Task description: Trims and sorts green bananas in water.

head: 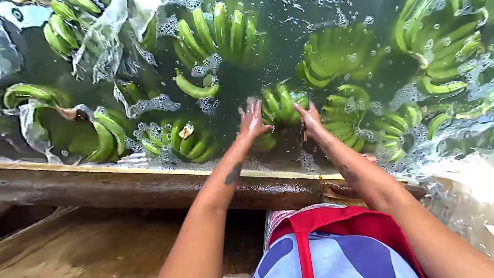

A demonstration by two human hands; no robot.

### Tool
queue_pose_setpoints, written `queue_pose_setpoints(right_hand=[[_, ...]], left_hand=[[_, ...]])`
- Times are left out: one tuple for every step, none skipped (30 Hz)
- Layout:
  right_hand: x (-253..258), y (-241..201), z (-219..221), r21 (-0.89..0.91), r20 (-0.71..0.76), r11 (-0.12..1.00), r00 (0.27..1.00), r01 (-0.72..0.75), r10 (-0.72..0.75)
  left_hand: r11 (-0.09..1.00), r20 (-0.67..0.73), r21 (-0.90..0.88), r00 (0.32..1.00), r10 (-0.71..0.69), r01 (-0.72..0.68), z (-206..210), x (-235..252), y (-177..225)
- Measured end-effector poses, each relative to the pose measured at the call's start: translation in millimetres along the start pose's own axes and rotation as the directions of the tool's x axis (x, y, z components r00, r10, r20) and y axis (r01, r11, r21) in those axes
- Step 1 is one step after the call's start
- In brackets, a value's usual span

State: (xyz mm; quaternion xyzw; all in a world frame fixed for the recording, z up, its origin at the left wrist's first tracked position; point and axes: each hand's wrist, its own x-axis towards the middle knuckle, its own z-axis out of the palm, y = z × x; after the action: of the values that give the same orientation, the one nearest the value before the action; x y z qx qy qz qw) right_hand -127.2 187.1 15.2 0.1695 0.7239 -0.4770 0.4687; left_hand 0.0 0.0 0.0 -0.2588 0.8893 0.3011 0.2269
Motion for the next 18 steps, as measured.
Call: queue_pose_setpoints(right_hand=[[0.3, -15.8, -3.2, -0.025, 0.057, 0.998, 0.997, 0.051, -0.049], [-0.5, -28.5, -7.3, -0.043, 0.117, 0.993, 0.988, 0.108, -0.103], [-2.3, -37.2, -11.4, -0.045, 0.166, 0.985, 0.973, 0.169, -0.159], [-5.4, -42.5, -15.1, -0.044, 0.204, 0.973, 0.955, 0.228, -0.215], [-9.1, -44.4, -18.8, -0.060, 0.229, 0.958, 0.938, 0.279, -0.259], [-13.2, -42.2, -23.3, -0.100, 0.249, 0.941, 0.924, 0.323, -0.291], [-19.1, -36.1, -27.5, -0.159, 0.258, 0.924, 0.918, 0.347, -0.300], [-25.2, -25.6, -32.0, -0.226, 0.258, 0.911, 0.923, 0.346, -0.286], [-26.7, -13.2, -36.2, -0.300, 0.264, 0.894, 0.930, 0.332, -0.257], [-23.8, 2.7, -40.2, -0.373, 0.265, 0.869, 0.934, 0.326, -0.237], [-19.8, 19.5, -44.9, -0.450, 0.269, 0.830, 0.936, 0.331, -0.227], [-17.0, 36.4, -50.1, -0.519, 0.276, 0.782, 0.933, 0.345, -0.229], [-17.8, 47.4, -53.9, -0.578, 0.280, 0.736, 0.933, 0.352, -0.227], [-20.7, 53.3, -56.0, -0.631, 0.284, 0.681, 0.928, 0.371, -0.242], [-24.1, 55.2, -56.1, -0.674, 0.290, 0.618, 0.914, 0.406, -0.284], [-26.9, 53.8, -54.7, -0.711, 0.306, 0.543, 0.892, 0.446, -0.331], [-28.5, 50.9, -51.6, -0.740, 0.323, 0.469, 0.867, 0.482, -0.381], [-29.6, 46.5, -47.0, -0.758, 0.336, 0.409, 0.841, 0.508, -0.423]], left_hand=[[1.000, 0.049, 0.026, 0.999, -0.004, 0.003, -4.6, 15.2, -8.4], [1.000, 0.085, 0.020, 0.996, -0.019, 0.017, -6.5, 27.2, -15.3], [0.998, 0.120, -0.012, 0.991, -0.052, 0.054, -6.5, 35.2, -21.8], [0.995, 0.148, -0.031, 0.985, -0.088, 0.094, -5.2, 41.1, -28.5], [0.992, 0.184, -0.044, 0.977, -0.108, 0.118, -4.9, 44.7, -32.8], [0.991, 0.212, -0.041, 0.970, -0.115, 0.127, -2.9, 46.5, -35.4], [0.992, 0.224, -0.024, 0.967, -0.118, 0.127, 2.6, 46.2, -37.8], [0.991, 0.227, -0.013, 0.966, -0.127, 0.134, 9.2, 43.7, -37.7], [0.989, 0.208, -0.026, 0.968, -0.137, 0.145, 15.7, 40.1, -35.4], [0.987, 0.183, -0.044, 0.972, -0.147, 0.157, 19.1, 35.4, -29.6], [0.985, 0.162, -0.051, 0.975, -0.154, 0.164, 19.1, 31.8, -21.5], [0.985, 0.163, -0.046, 0.974, -0.155, 0.164, 18.2, 29.1, -15.0], [0.987, 0.172, -0.042, 0.974, -0.146, 0.155, 17.8, 27.1, -12.0], [0.987, 0.182, -0.058, 0.974, -0.135, 0.148, 16.4, 25.6, -11.2], [0.987, 0.180, -0.083, 0.976, -0.122, 0.139, 13.9, 24.3, -12.1], [0.985, 0.167, -0.114, 0.980, -0.110, 0.130, 10.1, 23.3, -13.6], [0.981, 0.150, -0.152, 0.984, -0.098, 0.121, 5.4, 22.4, -14.7], [0.974, 0.135, -0.195, 0.987, -0.087, 0.113, -0.3, 21.5, -15.0]])
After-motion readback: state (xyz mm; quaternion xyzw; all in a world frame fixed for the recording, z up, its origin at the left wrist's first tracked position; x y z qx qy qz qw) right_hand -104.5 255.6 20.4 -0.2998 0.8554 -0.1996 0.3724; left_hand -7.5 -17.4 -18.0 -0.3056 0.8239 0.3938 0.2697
